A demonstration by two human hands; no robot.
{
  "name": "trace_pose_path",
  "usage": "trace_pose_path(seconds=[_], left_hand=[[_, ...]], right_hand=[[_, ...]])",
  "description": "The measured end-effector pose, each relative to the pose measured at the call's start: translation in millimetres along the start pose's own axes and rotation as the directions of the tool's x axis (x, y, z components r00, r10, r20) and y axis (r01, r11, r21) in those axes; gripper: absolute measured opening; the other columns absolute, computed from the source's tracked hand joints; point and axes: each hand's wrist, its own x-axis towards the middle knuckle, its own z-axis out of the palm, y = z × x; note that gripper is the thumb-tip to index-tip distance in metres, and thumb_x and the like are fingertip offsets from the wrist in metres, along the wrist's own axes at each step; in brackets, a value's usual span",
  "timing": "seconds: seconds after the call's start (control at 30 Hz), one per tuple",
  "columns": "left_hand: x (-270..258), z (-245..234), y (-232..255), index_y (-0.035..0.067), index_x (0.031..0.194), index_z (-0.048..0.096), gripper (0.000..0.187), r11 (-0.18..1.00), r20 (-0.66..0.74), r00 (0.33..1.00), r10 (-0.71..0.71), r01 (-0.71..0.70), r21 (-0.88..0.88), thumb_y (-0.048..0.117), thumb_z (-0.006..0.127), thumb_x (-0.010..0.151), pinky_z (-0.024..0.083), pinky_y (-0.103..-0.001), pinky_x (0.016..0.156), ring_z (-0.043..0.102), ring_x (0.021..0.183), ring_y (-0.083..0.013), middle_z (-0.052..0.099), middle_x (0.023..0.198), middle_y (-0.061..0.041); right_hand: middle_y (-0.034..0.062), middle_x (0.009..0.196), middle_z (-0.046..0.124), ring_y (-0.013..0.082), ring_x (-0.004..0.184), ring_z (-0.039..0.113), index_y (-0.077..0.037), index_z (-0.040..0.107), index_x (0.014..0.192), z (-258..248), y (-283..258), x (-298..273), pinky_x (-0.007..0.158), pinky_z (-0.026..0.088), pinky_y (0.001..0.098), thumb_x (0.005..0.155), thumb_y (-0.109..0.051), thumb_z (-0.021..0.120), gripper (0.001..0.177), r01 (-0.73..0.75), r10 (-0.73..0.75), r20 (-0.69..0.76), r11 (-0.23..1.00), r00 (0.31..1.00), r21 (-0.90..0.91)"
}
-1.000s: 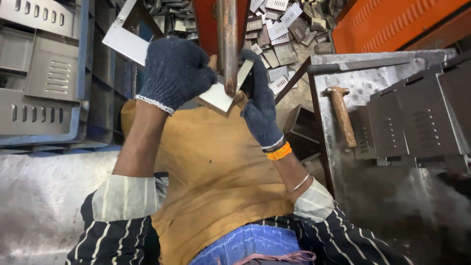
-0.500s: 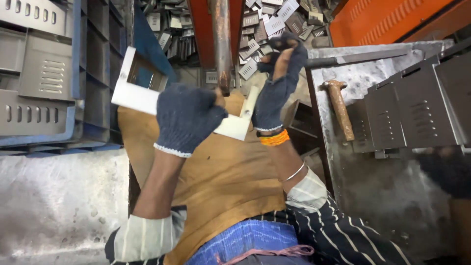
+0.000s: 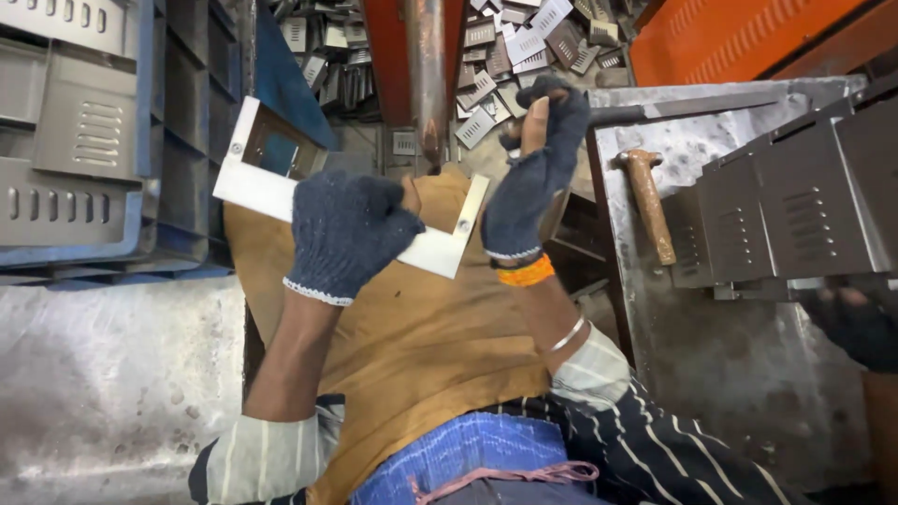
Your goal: The worker is assembling and spot-welding metal casings for electronic components using a stationary welding machine.
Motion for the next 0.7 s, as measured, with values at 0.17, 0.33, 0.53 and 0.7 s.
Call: trace_pose_path(seconds=[0.17, 0.33, 0.53, 0.7], left_hand=[[19, -3, -15, 0.010, 0.062, 0.075, 0.034, 0.998, -0.092, 0.996, 0.021, -0.015, 0.057, 0.026, 0.075, 0.092, 0.046, -0.045, 0.054, 0.057, 0.047, -0.0328, 0.060, 0.054, -0.015], [51, -12, -33, 0.011, 0.064, 0.077, 0.026, 0.993, -0.003, 0.993, 0.119, -0.119, 0.020, 0.028, 0.079, 0.084, 0.048, -0.039, 0.051, 0.058, 0.041, -0.0248, 0.062, 0.052, -0.010], [63, -11, -43, 0.012, 0.067, 0.079, 0.023, 0.980, -0.016, 0.982, 0.188, -0.187, 0.065, 0.031, 0.081, 0.080, 0.048, -0.040, 0.053, 0.057, 0.043, -0.0234, 0.064, 0.054, -0.008], [66, -4, -45, 0.013, 0.066, 0.078, 0.025, 0.986, 0.052, 0.991, 0.127, -0.132, 0.106, 0.030, 0.078, 0.084, 0.049, -0.042, 0.058, 0.058, 0.046, -0.0266, 0.063, 0.055, -0.009]], right_hand=[[0.0019, 0.119, 0.064, 0.0057, 0.085, 0.048, 0.000, 0.061, 0.135, -23, -17, -11, 0.075, 0.041, 0.0237, 0.111, -0.015, 0.062, 0.029, -0.135, 0.140, 0.267, 0.990, 0.953, -0.037], [0.0067, 0.155, 0.050, 0.0167, 0.142, 0.046, -0.002, 0.042, 0.158, -22, -25, -10, 0.122, 0.036, 0.0313, 0.100, -0.015, 0.071, 0.066, -0.177, 0.257, 0.608, 0.966, 0.751, -0.190], [0.0064, 0.160, 0.042, 0.0197, 0.147, 0.042, -0.003, 0.035, 0.160, -15, -17, -3, 0.125, 0.036, 0.0355, 0.090, -0.018, 0.082, 0.086, -0.248, 0.294, 0.637, 0.955, 0.713, -0.163], [0.0051, 0.153, 0.045, 0.0161, 0.136, 0.044, -0.003, 0.036, 0.161, -18, -14, -1, 0.116, 0.039, 0.0309, 0.089, -0.015, 0.082, 0.086, -0.221, 0.267, 0.641, 0.963, 0.720, -0.154]])
